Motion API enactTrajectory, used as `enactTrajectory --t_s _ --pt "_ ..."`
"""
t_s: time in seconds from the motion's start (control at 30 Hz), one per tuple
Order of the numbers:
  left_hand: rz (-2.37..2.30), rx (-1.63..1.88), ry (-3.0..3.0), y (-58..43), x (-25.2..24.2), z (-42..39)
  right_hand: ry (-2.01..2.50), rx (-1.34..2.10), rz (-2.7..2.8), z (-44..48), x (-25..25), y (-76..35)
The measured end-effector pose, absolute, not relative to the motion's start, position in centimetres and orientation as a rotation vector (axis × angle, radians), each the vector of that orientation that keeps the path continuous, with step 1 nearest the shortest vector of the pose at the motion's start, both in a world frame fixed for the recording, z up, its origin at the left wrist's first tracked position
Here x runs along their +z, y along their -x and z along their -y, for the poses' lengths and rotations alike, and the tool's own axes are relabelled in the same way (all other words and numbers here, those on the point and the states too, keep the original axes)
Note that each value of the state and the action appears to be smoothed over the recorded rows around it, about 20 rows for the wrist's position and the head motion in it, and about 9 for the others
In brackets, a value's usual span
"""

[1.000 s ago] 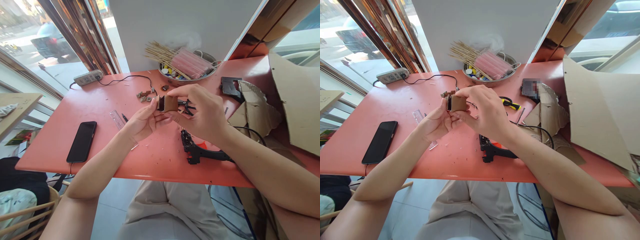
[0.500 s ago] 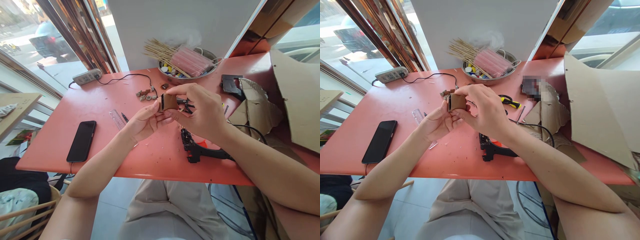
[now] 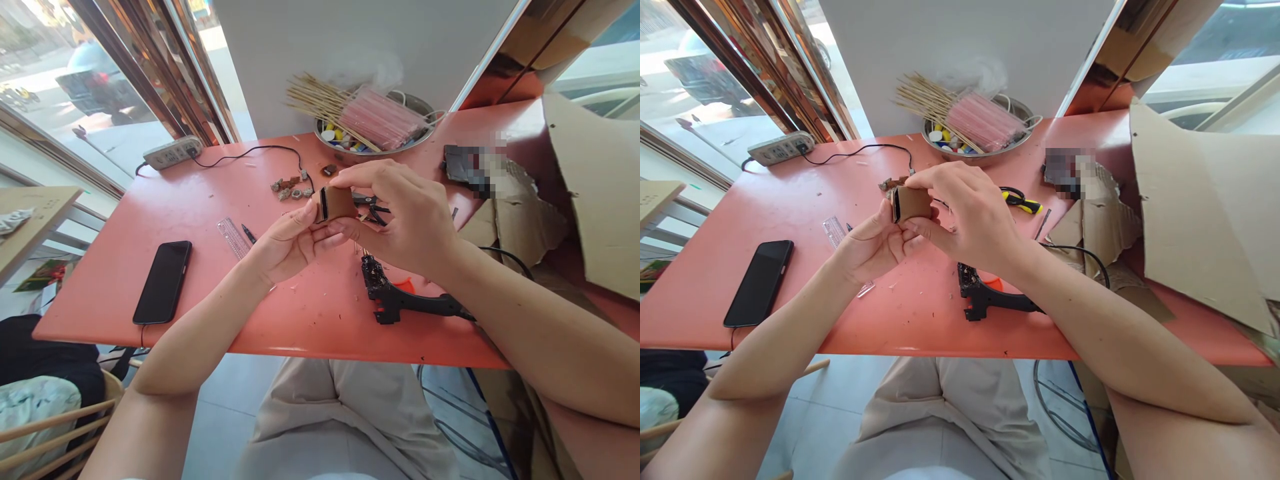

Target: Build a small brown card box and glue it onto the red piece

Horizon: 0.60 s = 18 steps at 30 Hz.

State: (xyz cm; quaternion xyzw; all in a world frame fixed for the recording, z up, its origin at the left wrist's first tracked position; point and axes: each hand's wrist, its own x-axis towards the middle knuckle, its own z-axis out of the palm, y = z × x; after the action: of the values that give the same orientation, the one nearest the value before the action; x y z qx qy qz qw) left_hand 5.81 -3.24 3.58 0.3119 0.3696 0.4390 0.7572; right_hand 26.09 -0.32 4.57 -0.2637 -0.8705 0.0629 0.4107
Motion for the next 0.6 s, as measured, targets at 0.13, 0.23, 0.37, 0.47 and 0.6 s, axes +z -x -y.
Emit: enactTrajectory --t_s 0.13,0.23,0.37,0.47,0.6 --pt "-0.812 0.962 -0.665 -5.85 3.63 3.26 0.660 0.126 2.202 0.40 4.64 -26.11" --pt "-0.800 0.968 -0.635 -5.95 3.74 3.30 0.632 0.099 2.213 0.44 4.68 -26.15" --pt "-0.781 0.979 -0.599 -5.83 3.58 3.28 0.611 0.045 2.222 0.38 4.48 -26.28" --pt "-0.771 0.979 -0.570 -5.51 3.19 3.20 0.629 -0.002 2.228 0.37 4.39 -26.36" --pt "-0.747 0.973 -0.544 -5.25 2.91 3.15 0.623 -0.019 2.247 0.48 4.59 -26.35"
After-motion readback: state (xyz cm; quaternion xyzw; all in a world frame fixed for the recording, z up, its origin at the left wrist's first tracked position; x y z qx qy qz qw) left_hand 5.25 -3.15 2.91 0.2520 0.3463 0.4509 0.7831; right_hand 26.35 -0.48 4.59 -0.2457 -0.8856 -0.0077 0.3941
